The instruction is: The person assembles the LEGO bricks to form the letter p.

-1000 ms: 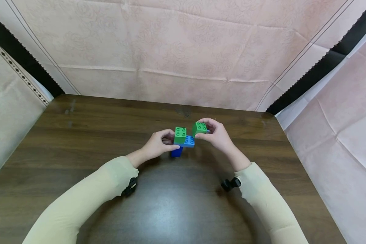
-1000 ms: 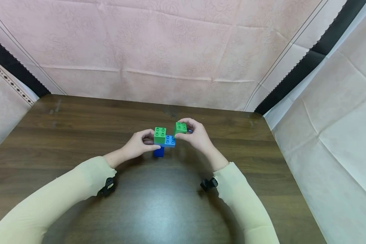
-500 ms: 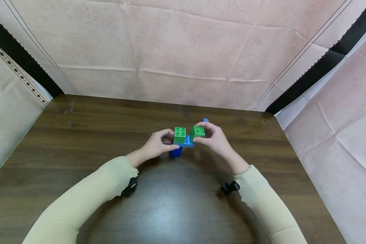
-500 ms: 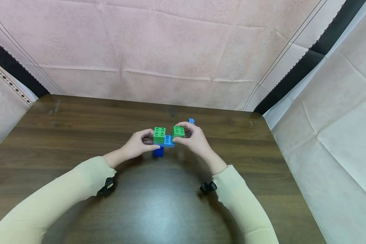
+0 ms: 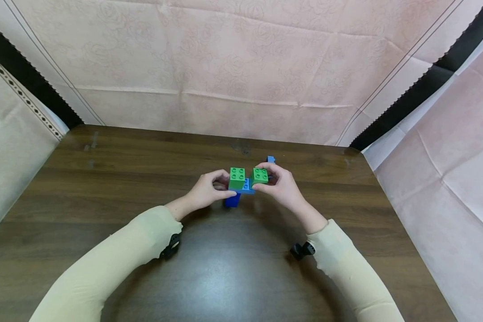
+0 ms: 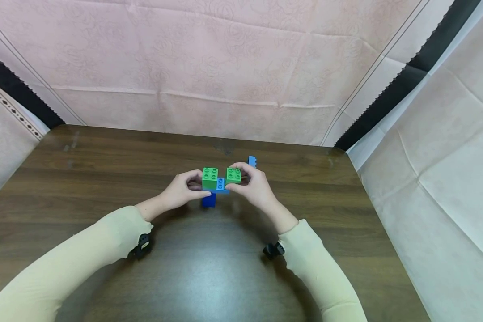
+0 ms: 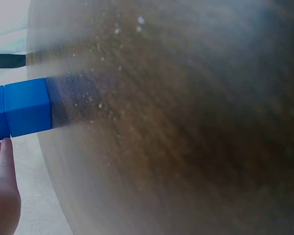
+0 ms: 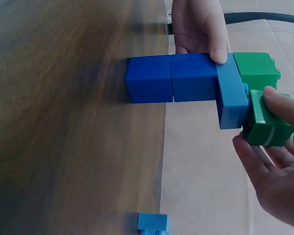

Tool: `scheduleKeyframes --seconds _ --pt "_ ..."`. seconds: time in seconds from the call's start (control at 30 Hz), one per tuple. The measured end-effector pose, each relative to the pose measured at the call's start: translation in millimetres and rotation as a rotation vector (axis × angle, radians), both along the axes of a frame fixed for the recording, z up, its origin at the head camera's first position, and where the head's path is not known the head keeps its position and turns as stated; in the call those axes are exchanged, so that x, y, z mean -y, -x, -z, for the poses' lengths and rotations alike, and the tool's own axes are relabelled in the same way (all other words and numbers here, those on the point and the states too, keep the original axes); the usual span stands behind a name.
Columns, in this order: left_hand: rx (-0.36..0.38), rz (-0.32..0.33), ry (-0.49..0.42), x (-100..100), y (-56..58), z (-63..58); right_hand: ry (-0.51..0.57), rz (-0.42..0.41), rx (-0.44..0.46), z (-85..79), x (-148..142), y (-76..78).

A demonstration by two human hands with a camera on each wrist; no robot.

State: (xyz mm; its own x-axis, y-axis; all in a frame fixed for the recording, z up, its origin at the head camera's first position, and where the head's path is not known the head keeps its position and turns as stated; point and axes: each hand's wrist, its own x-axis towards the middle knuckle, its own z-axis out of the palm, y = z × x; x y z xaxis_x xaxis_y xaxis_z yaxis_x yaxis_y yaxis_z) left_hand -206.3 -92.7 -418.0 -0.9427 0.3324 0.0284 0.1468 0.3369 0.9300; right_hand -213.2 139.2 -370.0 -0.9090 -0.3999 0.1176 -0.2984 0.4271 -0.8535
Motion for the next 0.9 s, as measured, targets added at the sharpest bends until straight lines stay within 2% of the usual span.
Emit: scheduleKeyframes --seconds 0.4,0.67,0.7,0.83,0.9 --pt "-0.01 0.012 -0.017 1 0.4 -0.8 -0.077 -0.015 -0.06 -2.7 2 -3.5" --pt "-0.005 0.014 -0.022 0 -0.1 -0.2 -0.084 -0.066 -0.002 -3.6 -4 1.7" --pt "-0.004 0.013 -0.02 -1 -2.6 -4.5 -0.084 -0.072 0.008 -3.9 -6 2.5" --pt "0.0 0.005 -0.021 -1 -2.8 -5.5 -0.063 -0.076 0.023 -4.8 -9 4.4" --pt "0.001 0.004 -0.012 -1 -6.8 -12.3 -0.047 -0.075 0.024 -4.8 -9 4.3"
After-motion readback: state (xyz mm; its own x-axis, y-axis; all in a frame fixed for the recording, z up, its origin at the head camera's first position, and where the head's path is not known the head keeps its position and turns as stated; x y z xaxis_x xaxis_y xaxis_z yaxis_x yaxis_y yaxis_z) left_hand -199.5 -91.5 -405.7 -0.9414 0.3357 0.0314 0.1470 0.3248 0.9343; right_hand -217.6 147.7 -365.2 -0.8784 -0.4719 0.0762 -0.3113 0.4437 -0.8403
